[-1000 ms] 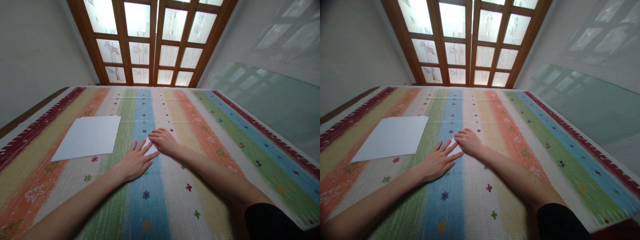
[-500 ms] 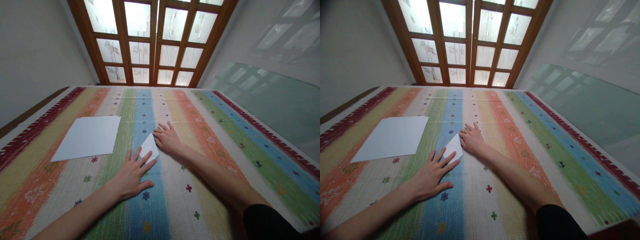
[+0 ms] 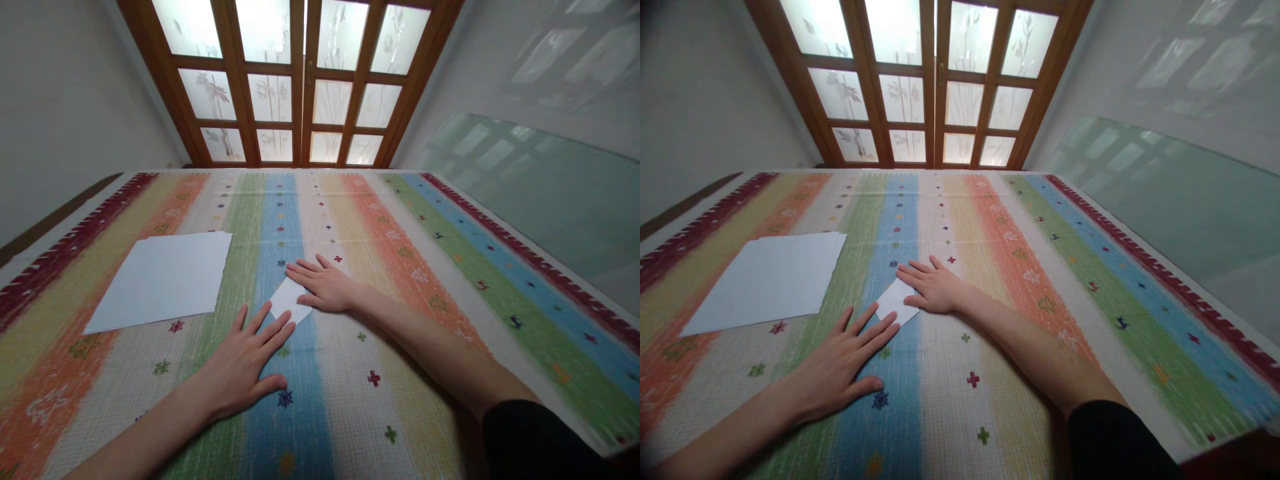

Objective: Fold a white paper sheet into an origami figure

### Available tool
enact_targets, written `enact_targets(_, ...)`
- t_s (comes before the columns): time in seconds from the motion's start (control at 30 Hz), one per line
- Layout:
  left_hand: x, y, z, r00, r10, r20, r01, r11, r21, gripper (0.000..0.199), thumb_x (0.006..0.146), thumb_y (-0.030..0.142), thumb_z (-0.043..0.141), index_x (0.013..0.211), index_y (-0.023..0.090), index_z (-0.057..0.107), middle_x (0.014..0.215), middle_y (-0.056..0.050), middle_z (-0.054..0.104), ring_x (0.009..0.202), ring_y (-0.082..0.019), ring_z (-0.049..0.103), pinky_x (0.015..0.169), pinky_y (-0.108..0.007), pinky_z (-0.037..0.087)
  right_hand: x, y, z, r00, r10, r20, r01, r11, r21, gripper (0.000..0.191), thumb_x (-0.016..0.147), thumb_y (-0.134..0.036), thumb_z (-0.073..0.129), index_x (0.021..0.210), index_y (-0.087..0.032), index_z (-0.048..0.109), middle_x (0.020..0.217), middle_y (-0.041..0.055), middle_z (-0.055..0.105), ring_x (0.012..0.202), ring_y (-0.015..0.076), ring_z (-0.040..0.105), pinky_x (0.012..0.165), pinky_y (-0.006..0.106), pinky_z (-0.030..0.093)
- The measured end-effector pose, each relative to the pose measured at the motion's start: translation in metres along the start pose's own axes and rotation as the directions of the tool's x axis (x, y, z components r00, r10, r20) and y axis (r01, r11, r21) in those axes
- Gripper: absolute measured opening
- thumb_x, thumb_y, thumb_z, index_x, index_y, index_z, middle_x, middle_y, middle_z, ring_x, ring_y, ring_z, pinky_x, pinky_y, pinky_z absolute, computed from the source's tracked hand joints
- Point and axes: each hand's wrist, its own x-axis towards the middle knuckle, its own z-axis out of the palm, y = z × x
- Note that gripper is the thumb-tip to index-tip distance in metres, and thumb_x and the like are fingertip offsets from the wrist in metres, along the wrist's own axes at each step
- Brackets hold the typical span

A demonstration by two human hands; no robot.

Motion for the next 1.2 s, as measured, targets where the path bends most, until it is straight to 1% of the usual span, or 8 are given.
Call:
enact_targets(0.13, -0.005, -0.004, -0.003, 0.999, 0.038, -0.009, -0.038, 0.999, 0.029, 0.077, 0.089, 0.074, 0.034, 0.152, 0.031, 0.028, 0.159, -0.006, 0.027, 0.146, -0.041, 0.018, 0.112, -0.068, 0.006, -0.002, 0.007, -0.009, 0.998, -0.045, 0.036, 0.045, 0.999, -0.007, 0.09, 0.084, -0.076, 0.046, 0.154, -0.023, 0.024, 0.159, 0.0085, 0.026, 0.147, 0.0357, 0.018, 0.116, 0.061, 0.007)
enact_targets(0.33, -0.005, -0.013, -0.01, 0.987, 0.136, -0.087, -0.127, 0.987, 0.095, 0.067, 0.09, 0.069, 0.041, 0.144, 0.03, 0.043, 0.154, -0.009, 0.039, 0.141, -0.039, 0.033, 0.111, -0.065, 0.015, -0.014, 0.009, -0.019, 0.997, -0.035, 0.07, 0.03, 0.998, 0.062, 0.09, 0.081, -0.072, 0.055, 0.152, -0.022, 0.03, 0.158, 0.0106, 0.028, 0.147, 0.0361, 0.019, 0.116, 0.061, 0.007)
enact_targets(0.47, 0.003, -0.019, -0.01, 0.956, 0.154, -0.25, -0.142, 0.988, 0.067, 0.048, 0.093, 0.057, 0.049, 0.125, 0.024, 0.058, 0.138, -0.01, 0.057, 0.132, -0.034, 0.045, 0.109, -0.057, 0.028, -0.009, 0.008, -0.026, 0.999, 0.042, -0.018, -0.039, 0.994, 0.105, 0.069, 0.091, -0.051, 0.054, 0.15, -0.022, 0.034, 0.154, 0.0093, 0.038, 0.146, 0.0307, 0.025, 0.117, 0.058, 0.013)
enact_targets(0.63, 0.024, -0.019, -0.01, 0.886, -0.007, -0.463, 0.031, 0.998, 0.045, 0.037, 0.089, 0.046, 0.059, 0.113, 0.017, 0.057, 0.131, -0.014, 0.059, 0.12, -0.031, 0.053, 0.101, -0.051, 0.039, 0.01, 0.002, -0.022, 0.994, -0.032, -0.101, 0.037, 0.998, 0.053, 0.06, 0.092, -0.018, 0.047, 0.15, -0.027, 0.034, 0.156, 0.0054, 0.035, 0.145, 0.0227, 0.03, 0.115, 0.049, 0.025)
enact_targets(0.77, 0.031, -0.017, -0.016, 0.901, 0.049, -0.43, 0.026, 0.986, 0.166, 0.033, 0.09, 0.037, 0.059, 0.115, 0.016, 0.058, 0.127, -0.015, 0.062, 0.117, -0.033, 0.054, 0.099, -0.053, 0.039, 0.008, 0.0, -0.012, 0.995, -0.076, -0.061, 0.078, 0.997, 0.023, 0.047, 0.093, -0.016, 0.044, 0.138, -0.027, 0.051, 0.146, 0.0039, 0.051, 0.136, 0.0234, 0.043, 0.111, 0.051, 0.029)
enact_targets(0.9, 0.029, -0.018, -0.022, 0.898, 0.106, -0.426, 0.004, 0.968, 0.25, 0.021, 0.094, 0.026, 0.049, 0.107, 0.016, 0.061, 0.124, -0.014, 0.064, 0.116, -0.033, 0.055, 0.099, -0.053, 0.039, -0.012, 0.002, -0.009, 0.987, -0.046, -0.156, 0.051, 0.998, 0.023, 0.041, 0.095, -0.016, 0.043, 0.132, -0.023, 0.057, 0.139, 0.0065, 0.058, 0.131, 0.0212, 0.049, 0.108, 0.047, 0.034)
enact_targets(1.1, 0.03, -0.019, -0.022, 0.909, 0.187, -0.373, -0.095, 0.963, 0.252, 0.026, 0.096, 0.039, 0.05, 0.104, 0.017, 0.061, 0.115, -0.011, 0.067, 0.103, -0.028, 0.061, 0.087, -0.043, 0.046, -0.039, -0.004, -0.01, 0.976, 0.02, -0.218, -0.024, 1.0, -0.016, 0.031, 0.095, -0.028, 0.05, 0.122, -0.02, 0.063, 0.129, 0.0098, 0.064, 0.121, 0.0247, 0.057, 0.108, 0.052, 0.028)
enact_targets(1.2, 0.033, -0.026, -0.019, 0.888, 0.243, -0.39, -0.107, 0.935, 0.339, 0.017, 0.098, 0.026, 0.047, 0.099, 0.017, 0.062, 0.11, -0.009, 0.069, 0.099, -0.025, 0.063, 0.085, -0.041, 0.047, -0.047, -0.01, -0.008, 0.964, 0.018, -0.265, -0.038, 0.997, -0.069, 0.027, 0.094, -0.029, 0.053, 0.115, -0.017, 0.065, 0.121, 0.0115, 0.068, 0.114, 0.0247, 0.06, 0.107, 0.05, 0.028)
